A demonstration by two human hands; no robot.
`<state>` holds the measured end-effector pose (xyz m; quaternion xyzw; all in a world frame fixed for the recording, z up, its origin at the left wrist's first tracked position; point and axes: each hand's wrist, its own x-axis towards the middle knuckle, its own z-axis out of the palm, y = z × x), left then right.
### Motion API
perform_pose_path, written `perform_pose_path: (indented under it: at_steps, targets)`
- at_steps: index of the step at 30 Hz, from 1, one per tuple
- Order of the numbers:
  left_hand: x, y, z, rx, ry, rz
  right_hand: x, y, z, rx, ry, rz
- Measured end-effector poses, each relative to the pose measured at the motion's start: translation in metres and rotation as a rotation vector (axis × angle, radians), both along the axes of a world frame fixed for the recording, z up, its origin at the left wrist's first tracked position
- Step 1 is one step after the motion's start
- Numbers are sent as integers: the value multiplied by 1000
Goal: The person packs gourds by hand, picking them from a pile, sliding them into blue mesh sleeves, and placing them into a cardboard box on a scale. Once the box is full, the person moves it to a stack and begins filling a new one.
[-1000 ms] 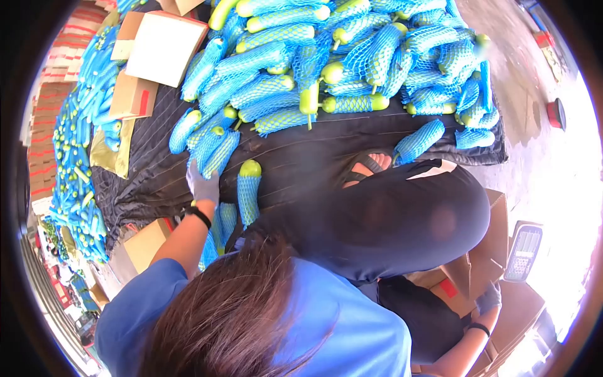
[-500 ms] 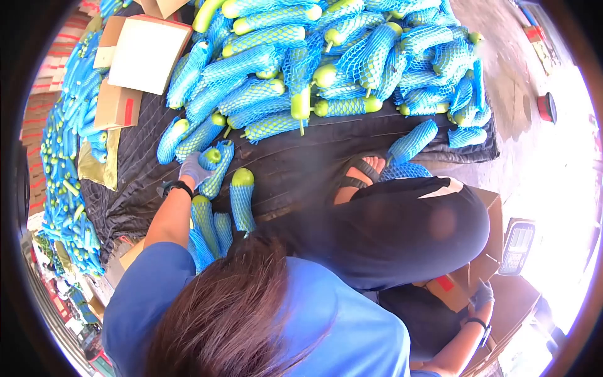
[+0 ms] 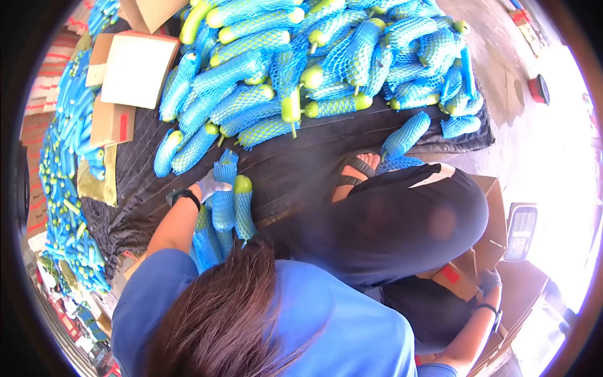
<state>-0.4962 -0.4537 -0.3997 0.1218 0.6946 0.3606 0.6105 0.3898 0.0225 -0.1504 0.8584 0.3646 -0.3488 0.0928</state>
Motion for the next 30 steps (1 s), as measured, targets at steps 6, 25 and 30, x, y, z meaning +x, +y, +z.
perform_pose_path:
  at_steps: [6, 25, 30]
  targets:
    - [0, 8, -8, -35, -163, -32, -38, -13, 10, 7, -174, 77]
    - [1, -39, -19, 229, -540, 436, -45, -17, 24, -58, -168, 180]
    - [33, 28, -11, 108, -351, 224, -38, -19, 19, 41, -177, 400]
